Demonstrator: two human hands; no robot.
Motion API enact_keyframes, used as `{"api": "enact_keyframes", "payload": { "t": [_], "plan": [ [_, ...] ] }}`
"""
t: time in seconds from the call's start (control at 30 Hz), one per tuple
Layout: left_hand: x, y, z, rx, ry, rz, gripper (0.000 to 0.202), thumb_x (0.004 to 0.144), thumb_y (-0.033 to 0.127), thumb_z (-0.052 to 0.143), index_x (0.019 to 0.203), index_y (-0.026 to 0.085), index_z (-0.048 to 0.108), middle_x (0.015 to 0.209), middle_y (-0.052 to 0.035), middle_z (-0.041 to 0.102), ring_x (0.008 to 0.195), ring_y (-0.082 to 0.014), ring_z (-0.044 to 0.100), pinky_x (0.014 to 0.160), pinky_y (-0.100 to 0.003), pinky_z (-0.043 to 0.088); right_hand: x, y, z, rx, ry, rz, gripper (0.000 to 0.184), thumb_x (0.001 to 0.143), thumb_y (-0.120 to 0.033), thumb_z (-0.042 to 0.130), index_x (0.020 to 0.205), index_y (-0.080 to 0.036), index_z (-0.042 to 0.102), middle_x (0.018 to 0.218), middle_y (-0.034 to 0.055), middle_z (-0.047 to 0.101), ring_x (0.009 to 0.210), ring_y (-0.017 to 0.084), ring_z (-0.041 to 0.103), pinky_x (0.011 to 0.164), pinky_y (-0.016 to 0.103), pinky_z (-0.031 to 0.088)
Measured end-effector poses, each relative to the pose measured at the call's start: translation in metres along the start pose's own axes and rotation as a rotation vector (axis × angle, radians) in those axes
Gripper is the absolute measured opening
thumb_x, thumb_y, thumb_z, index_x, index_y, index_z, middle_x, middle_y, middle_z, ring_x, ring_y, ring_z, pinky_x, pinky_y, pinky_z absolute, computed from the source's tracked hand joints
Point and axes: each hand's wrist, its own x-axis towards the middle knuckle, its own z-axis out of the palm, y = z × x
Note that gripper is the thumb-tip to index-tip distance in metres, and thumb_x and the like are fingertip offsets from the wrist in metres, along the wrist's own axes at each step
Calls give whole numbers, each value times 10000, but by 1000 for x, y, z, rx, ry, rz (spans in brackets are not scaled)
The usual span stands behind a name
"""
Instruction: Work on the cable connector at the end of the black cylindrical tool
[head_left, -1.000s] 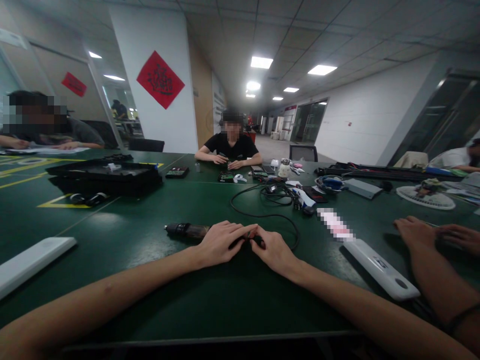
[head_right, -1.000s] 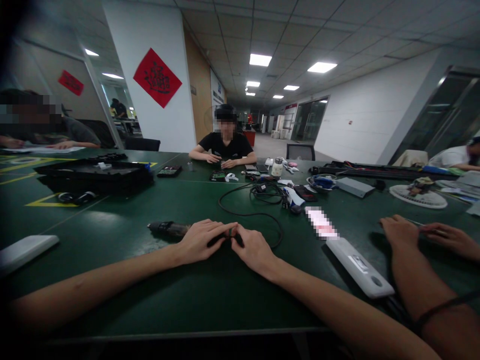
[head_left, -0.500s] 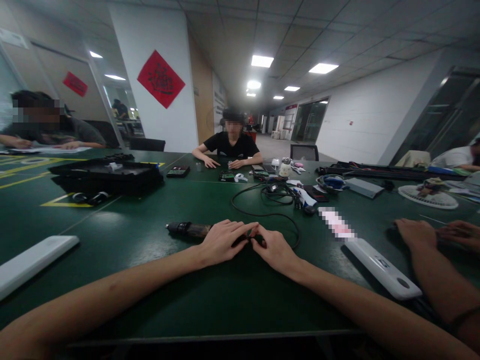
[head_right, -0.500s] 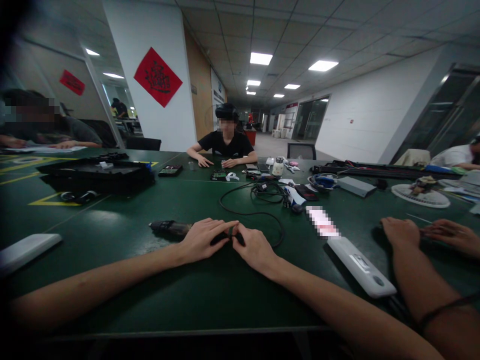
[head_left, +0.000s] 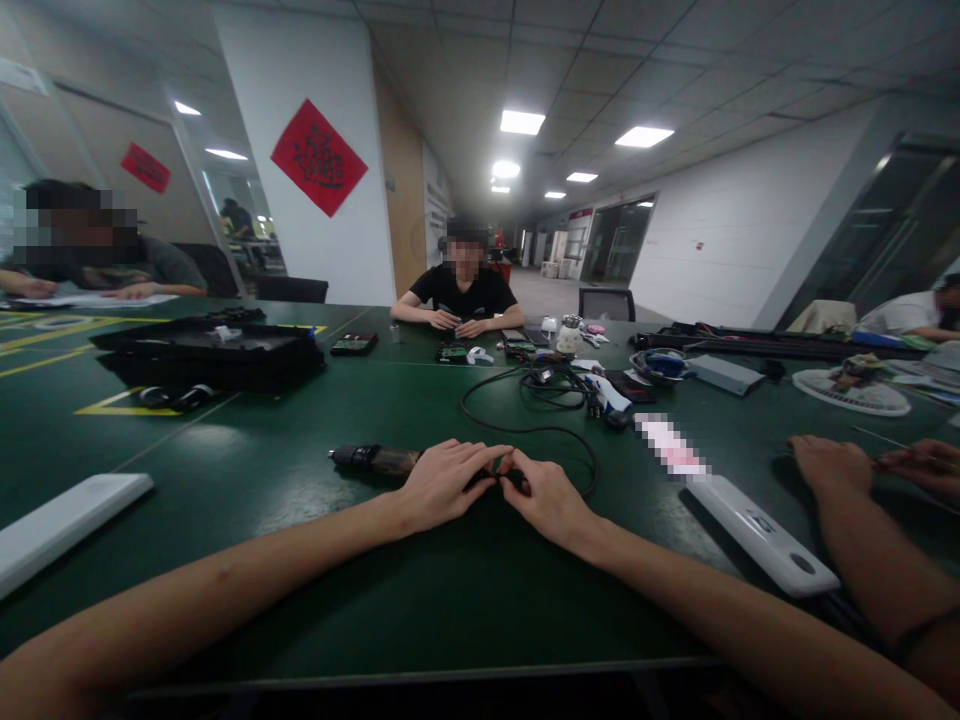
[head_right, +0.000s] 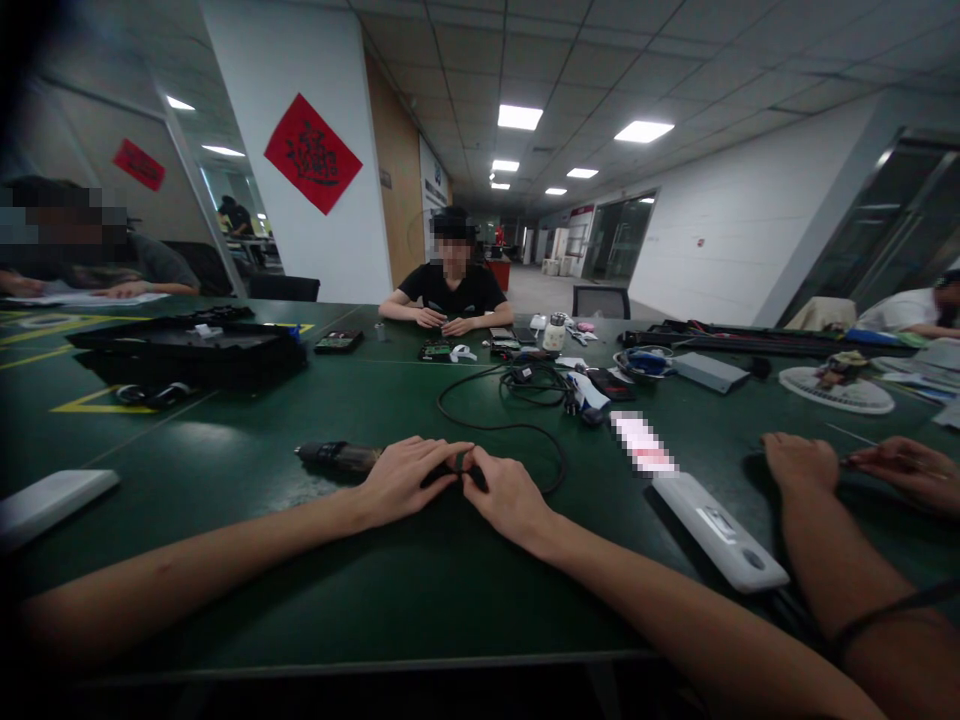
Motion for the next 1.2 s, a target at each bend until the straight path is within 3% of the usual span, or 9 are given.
{"api": "enact_keyframes", "payload": {
  "t": [1.03, 1.2],
  "plan": [
    [-1, 0, 0, -48, -2, 23, 591, 994, 300, 546, 1552, 288, 351, 1195, -40, 707, 1057, -205, 680, 895, -360, 484, 0, 1, 0, -7, 5, -7, 146, 990, -231, 597, 1136, -217, 605, 956, 20, 689, 757, 153, 647, 689, 242, 461],
    [-1, -3, 1, -53, 9, 32, 526, 1020, 287, 505, 1531, 294, 380, 1222, -45, 697, 1068, -202, 675, 896, -353, 483, -1, 0, 0, -23, 1, 4, 148, 989, -243, 604, 1133, -210, 614, 930, 25, 690, 737, 155, 638, 673, 243, 455]
  ]
}}
